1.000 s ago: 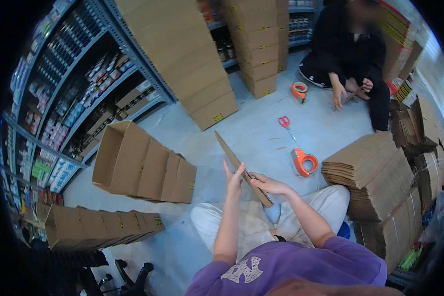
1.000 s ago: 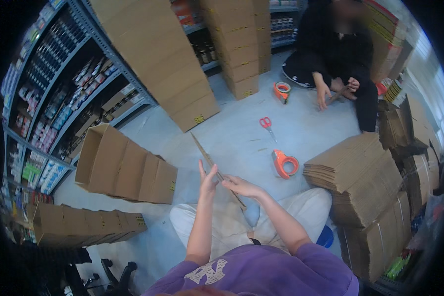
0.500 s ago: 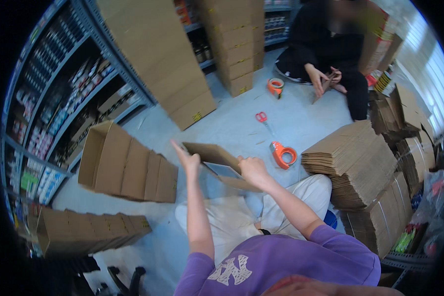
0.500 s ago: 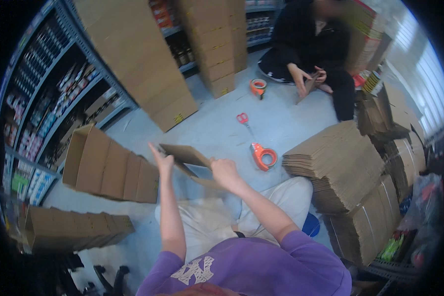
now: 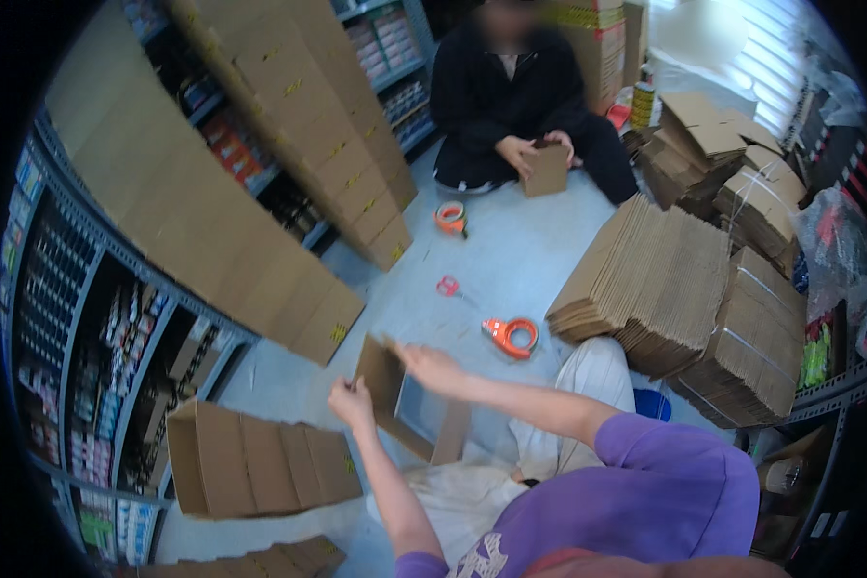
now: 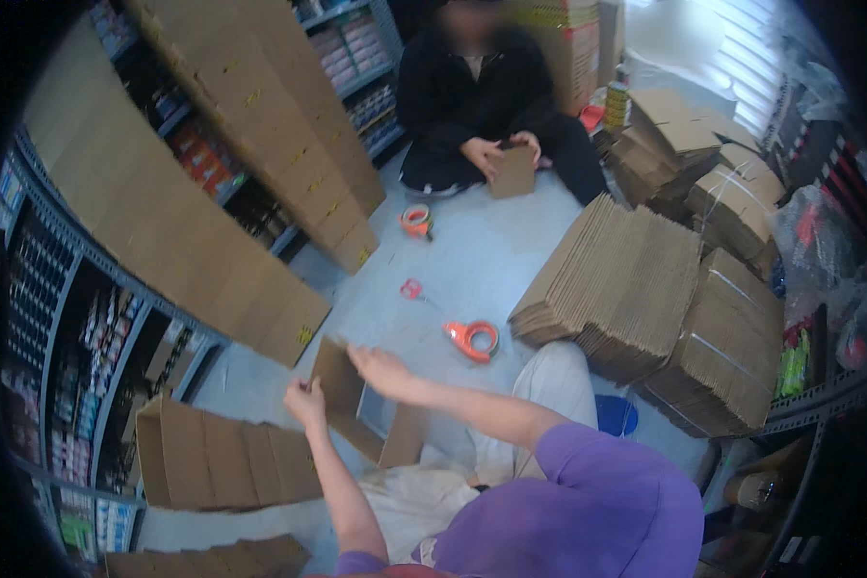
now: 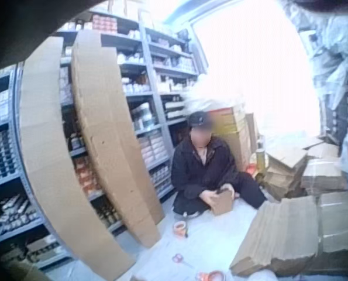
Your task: The person sits on the floor and assembles flat-packed cardboard boxes by folding the flaps and sealing them with a handheld tape dispenser. The person repeatedly picks up a flat box, folds it into shape, applies yellow caution tape, and stacks the finished boxes nearby.
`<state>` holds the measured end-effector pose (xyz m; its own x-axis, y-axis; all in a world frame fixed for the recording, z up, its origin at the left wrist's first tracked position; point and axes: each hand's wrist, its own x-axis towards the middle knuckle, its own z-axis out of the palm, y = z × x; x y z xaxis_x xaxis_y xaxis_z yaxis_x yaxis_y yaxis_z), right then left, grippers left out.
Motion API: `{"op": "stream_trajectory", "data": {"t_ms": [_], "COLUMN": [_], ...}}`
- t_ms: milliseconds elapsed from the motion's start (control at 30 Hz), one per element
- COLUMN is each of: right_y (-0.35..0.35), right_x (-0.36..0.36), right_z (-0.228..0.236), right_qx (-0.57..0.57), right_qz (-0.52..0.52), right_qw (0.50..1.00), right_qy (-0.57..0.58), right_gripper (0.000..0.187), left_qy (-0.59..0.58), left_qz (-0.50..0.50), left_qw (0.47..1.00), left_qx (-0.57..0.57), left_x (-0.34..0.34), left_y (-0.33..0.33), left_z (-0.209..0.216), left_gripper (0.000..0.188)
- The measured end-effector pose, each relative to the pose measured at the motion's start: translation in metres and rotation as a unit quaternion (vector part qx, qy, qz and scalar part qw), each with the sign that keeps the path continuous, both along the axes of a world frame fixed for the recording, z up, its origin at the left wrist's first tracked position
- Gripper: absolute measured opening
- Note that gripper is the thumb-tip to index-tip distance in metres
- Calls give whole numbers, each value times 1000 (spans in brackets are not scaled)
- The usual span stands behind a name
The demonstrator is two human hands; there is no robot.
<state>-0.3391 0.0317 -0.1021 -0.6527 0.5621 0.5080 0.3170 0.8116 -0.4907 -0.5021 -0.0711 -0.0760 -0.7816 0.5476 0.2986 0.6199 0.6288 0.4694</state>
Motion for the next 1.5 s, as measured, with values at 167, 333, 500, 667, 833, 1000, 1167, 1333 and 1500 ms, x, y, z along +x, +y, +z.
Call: {"op": "stream_trajectory", "data": {"t_ms": [167,333,500,667,833,1000,1167,1333,1500], "right_y": [-24,-8,-29,-26,-2,-12,-19,-17,8], "right_x": [72,76,54,39,16,13,15,17,-1], "right_z": [-2,-27,-27,-14,-51,-41,-42,-37,-106], "right_qx": [136,136,48,-221,-285,-94,30,59,-254], "right_qz": [267,342,500,454,304,265,234,242,307], "right_qw": [954,924,856,847,896,960,962,947,914], "right_qy": [6,107,125,168,152,-5,-141,-201,70], "right_gripper": [28,36,34,20,40,65,69,62,59], "left_qy": [47,47,131,28,-239,-352,-447,-521,-425], "left_qz": [-28,-52,-168,-256,-474,-525,-550,-431,-333], "left_qw": [998,992,962,938,817,680,617,710,842], "left_qx": [17,-109,-171,-230,-224,-371,-343,-195,3], "left_x": [1,26,48,33,-1,-29,-66,-78,-53], "left_y": [-9,-8,-15,-18,-11,-18,-2,-17,-4], "left_z": [-4,11,0,-3,26,34,21,-17,-69], "left_gripper": [32,28,23,29,49,64,50,20,16]}}
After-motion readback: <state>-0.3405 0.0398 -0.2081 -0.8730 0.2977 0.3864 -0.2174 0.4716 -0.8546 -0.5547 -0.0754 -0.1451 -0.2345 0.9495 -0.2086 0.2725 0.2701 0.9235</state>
